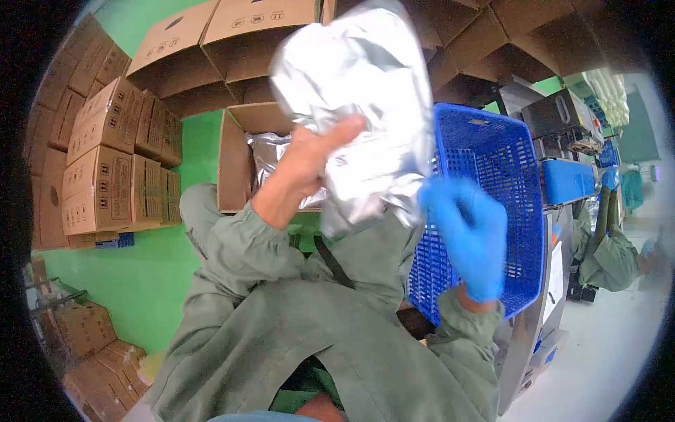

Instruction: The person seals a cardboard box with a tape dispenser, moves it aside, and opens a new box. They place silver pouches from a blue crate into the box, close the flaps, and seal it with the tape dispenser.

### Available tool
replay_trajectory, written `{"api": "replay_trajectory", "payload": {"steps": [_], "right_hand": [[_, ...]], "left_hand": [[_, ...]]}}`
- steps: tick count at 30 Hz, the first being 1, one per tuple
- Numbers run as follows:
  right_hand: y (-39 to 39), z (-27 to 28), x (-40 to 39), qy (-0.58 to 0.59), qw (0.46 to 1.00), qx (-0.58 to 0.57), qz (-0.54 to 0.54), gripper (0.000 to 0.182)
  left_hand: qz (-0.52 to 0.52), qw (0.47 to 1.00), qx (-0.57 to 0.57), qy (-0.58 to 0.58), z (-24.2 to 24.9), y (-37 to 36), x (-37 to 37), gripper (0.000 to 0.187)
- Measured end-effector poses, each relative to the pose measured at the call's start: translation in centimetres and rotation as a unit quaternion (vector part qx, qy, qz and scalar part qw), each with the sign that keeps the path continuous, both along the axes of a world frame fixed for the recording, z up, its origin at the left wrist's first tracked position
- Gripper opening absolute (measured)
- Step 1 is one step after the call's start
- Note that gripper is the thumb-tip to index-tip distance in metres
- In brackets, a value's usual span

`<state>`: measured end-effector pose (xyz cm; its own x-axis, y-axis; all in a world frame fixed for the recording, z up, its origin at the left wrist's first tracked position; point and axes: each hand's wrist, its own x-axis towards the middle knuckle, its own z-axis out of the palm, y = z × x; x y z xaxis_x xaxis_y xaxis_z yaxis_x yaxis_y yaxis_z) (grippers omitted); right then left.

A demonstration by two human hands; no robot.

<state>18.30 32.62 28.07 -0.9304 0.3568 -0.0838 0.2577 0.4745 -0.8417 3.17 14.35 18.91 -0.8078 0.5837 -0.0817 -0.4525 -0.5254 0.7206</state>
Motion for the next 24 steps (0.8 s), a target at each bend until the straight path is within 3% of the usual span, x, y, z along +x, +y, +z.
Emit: {"api": "replay_trajectory", "payload": {"steps": [1, 3, 4, 5, 6, 7, 9, 10, 11, 12, 13, 14, 15, 16, 17, 18, 20, 21, 22, 23, 24], "right_hand": [[-1.5, -1.6, -2.0, 0.13, 0.99, -0.043, -0.021, 0.055], [-1.4, -5.6, -5.7, 0.189, 0.975, 0.063, 0.1, 0.092], [-3.5, -5.5, -6.9, 0.159, 0.977, -0.09, 0.112, 0.1], [-4.7, -6.1, -8.6, 0.135, 0.967, -0.167, 0.136, 0.104], [-6.7, -6.6, -10.6, 0.232, 0.935, -0.217, 0.161, 0.093], [-7.9, -7.0, -11.4, 0.177, 0.975, -0.119, 0.065, 0.072], [-10.5, -9.4, -12.5, 0.244, 0.942, -0.226, 0.05, 0.058], [-11.1, -12.5, -12.8, 0.235, 0.954, -0.182, 0.045, 0.059], [-11.5, -15.7, -13.1, 0.226, 0.963, -0.137, 0.041, 0.06], [-12.7, -17.0, -13.2, 0.143, 0.981, -0.123, 0.042, 0.057], [-12.8, -20.3, -12.7, 0.074, 0.99, -0.085, 0.088, 0.054], [-13.0, -23.4, -12.1, 0.008, 0.989, -0.042, 0.139, 0.051], [-12.6, -24.8, -11.9, -0.016, 0.984, -0.008, 0.179, 0.049], [-12.2, -26.3, -11.6, -0.037, 0.974, 0.025, 0.221, 0.047], [-12.2, -24.1, -11.5, -0.102, 0.959, 0.047, 0.261, 0.046], [-12.1, -21.9, -10.9, -0.172, 0.934, 0.068, 0.304, 0.045], [-9.2, -18.5, -9.1, -0.051, 0.971, -0.1, 0.209, 0.041], [-6.8, -16.0, -8.4, -0.024, 0.982, -0.037, 0.185, 0.034], [-3.8, -15.6, -7.2, 0.071, 0.988, -0.062, 0.12, 0.031], [-0.7, -14.1, -6.4, 0.092, 0.989, -0.112, 0.028, 0.028], [3.0, -12.6, -5.5, 0.103, 0.994, -0.009, -0.036, 0.027]], "left_hand": [[0.066, 0.998, -0.011, 0.013, -0.9, -0.7, -0.5, 0.056], [0.134, 0.99, 0.013, 0.032, -0.1, -3.1, -0.4, 0.047], [0.185, 0.971, -0.068, 0.135, -0.1, -4.2, -0.9, 0.046], [0.229, 0.933, -0.148, 0.233, -0.1, -5.5, -1.2, 0.045], [0.237, 0.915, -0.164, 0.281, 1.0, -6.6, -1.2, 0.044], [0.252, 0.918, -0.151, 0.266, 0.6, -7.4, -1.4, 0.039], [0.276, 0.872, -0.208, 0.347, -2.3, -10.2, -3.4, 0.025], [0.277, 0.871, -0.211, 0.345, -3.5, -11.1, -3.9, 0.025], [0.244, 0.872, -0.325, 0.272, -4.6, -11.8, -4.2, 0.02], [0.207, 0.856, -0.432, 0.194, -6.2, -12.4, -4.4, 0.017], [0.179, 0.8, -0.522, 0.235, -10.2, -13.3, -4.5, 0.028], [0.065, 0.722, -0.652, 0.222, -12.7, -14.6, -3.4, 0.042], [-0.032, 0.642, -0.723, 0.252, -16.8, -15.0, -1.6, 0.05], [-0.083, 0.595, -0.752, 0.269, -17.9, -14.4, -1.4, 0.055], [-0.134, 0.546, -0.775, 0.289, -19.0, -13.8, -1.2, 0.06], [-0.134, 0.544, -0.765, 0.319, -17.5, -12.4, -1.0, 0.065], [-0.141, 0.546, -0.74, 0.367, -14.4, -9.6, -1.9, 0.068], [-0.141, 0.55, -0.737, 0.368, -14.8, -8.7, -2.7, 0.068], [-0.14, 0.523, -0.68, 0.494, -15.8, -7.7, -3.6, 0.065], [-0.136, 0.484, -0.611, 0.612, -17.0, -6.8, -4.3, 0.063], [-0.164, 0.461, -0.574, 0.657, -18.9, -6.4, -4.8, 0.055]]}}
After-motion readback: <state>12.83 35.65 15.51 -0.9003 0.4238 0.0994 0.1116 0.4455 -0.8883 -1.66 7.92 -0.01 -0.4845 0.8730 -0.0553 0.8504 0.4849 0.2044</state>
